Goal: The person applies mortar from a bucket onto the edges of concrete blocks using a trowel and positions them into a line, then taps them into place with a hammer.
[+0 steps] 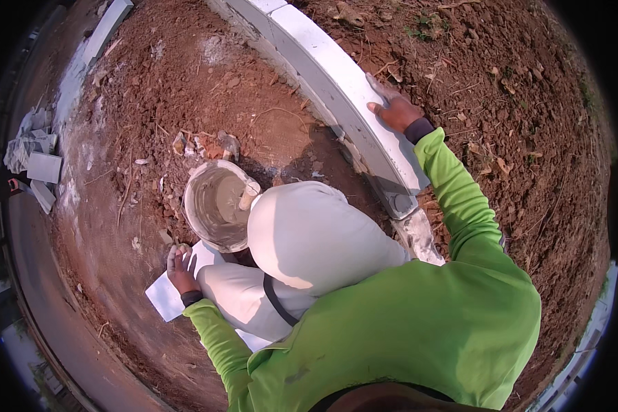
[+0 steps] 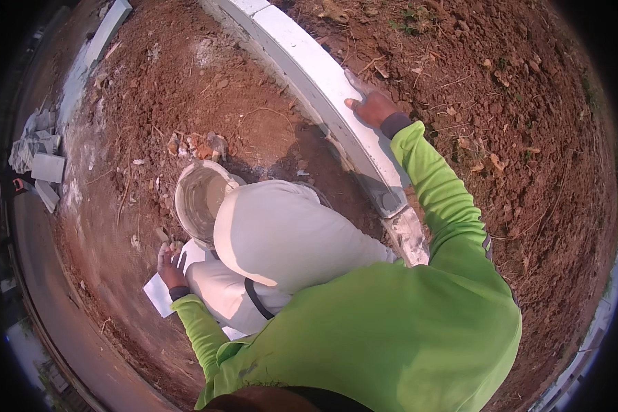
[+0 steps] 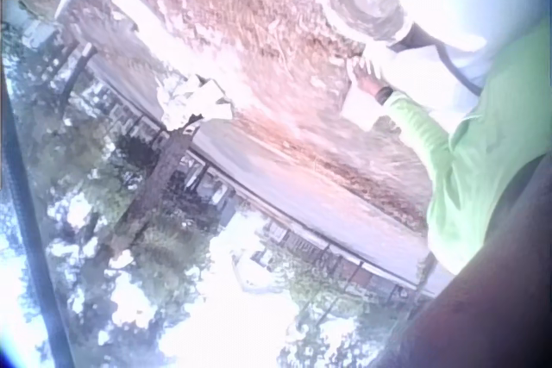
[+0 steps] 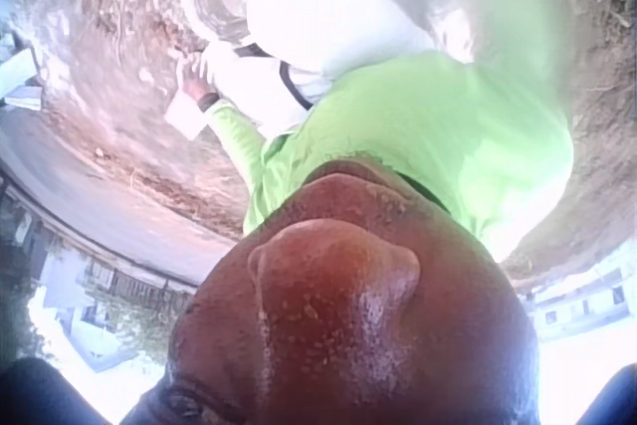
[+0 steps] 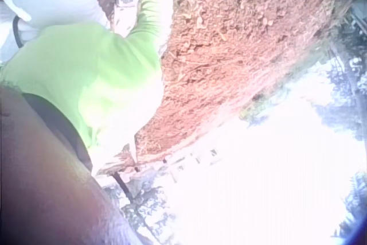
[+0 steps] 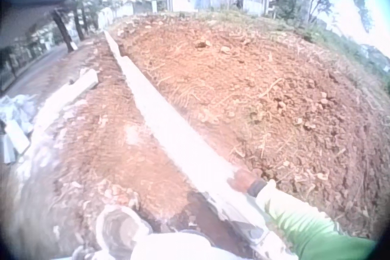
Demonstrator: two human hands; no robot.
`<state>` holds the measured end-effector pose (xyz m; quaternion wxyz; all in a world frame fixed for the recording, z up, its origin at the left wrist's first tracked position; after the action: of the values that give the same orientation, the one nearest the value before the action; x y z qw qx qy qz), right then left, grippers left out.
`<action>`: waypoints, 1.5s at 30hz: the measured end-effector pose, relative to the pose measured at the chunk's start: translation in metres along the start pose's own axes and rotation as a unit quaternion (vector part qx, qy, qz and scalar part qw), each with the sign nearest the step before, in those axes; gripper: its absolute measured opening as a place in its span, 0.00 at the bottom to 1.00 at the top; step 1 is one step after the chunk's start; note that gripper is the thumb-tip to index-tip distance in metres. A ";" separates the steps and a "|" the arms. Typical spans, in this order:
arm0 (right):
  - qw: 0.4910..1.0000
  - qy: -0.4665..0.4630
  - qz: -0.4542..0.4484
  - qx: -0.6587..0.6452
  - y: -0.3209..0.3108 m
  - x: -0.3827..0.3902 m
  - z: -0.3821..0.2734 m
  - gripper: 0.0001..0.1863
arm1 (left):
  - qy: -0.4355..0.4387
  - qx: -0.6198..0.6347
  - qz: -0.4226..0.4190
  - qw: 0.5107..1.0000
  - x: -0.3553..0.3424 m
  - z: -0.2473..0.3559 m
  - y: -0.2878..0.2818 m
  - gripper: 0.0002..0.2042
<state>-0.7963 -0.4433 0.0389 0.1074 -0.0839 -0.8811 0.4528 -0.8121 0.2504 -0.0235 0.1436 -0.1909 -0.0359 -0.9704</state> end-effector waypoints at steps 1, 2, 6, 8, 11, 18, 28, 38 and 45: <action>1.000 0.011 -0.008 0.000 0.000 0.000 -0.006 0.39 | 0.002 0.005 0.006 1.000 -0.005 -0.003 -0.002 0.23; 1.000 0.024 -0.015 0.003 -0.003 0.001 -0.012 0.39 | 0.002 0.013 0.010 1.000 -0.008 -0.006 -0.002 0.23; 0.999 0.036 -0.014 -0.007 -0.010 0.007 -0.031 0.40 | 0.011 0.023 0.017 1.000 -0.011 -0.007 0.012 0.23; 1.000 0.019 -0.001 -0.011 -0.011 0.008 -0.032 0.40 | 0.016 0.028 0.015 0.999 -0.013 -0.009 0.012 0.23; 1.000 0.016 -0.011 -0.003 -0.012 0.003 -0.023 0.41 | 0.021 0.054 0.005 0.998 -0.016 -0.017 0.011 0.23; 0.998 0.001 0.015 0.063 -0.013 -0.003 -0.019 0.40 | 0.035 0.108 0.014 0.993 -0.012 -0.015 0.015 0.21; 0.975 -0.149 -0.161 0.026 0.201 -0.071 -0.159 0.17 | 0.082 0.154 0.092 0.980 0.036 0.001 -0.008 0.22; 0.954 0.062 -0.294 0.004 0.321 -0.119 -0.233 0.36 | 0.114 0.142 0.225 0.957 0.105 0.004 -0.043 0.18; 0.962 0.020 -0.259 0.087 0.391 -0.173 -0.182 0.38 | 0.137 0.134 0.218 0.957 0.088 0.009 -0.036 0.13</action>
<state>-0.5615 -0.1186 -0.1970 0.2455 0.1481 -0.8275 0.4828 -0.8974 0.2627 0.0179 0.3792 -0.0381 -0.1032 -0.9187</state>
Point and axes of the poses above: each hand's wrist, its own x-axis away from the middle knuckle, its own y-axis out of the palm, z = x × y, the point moved 1 cm from there along -x, towards the middle knuckle, and after that the axes turned 3 degrees about y, right-handed, at the moved point
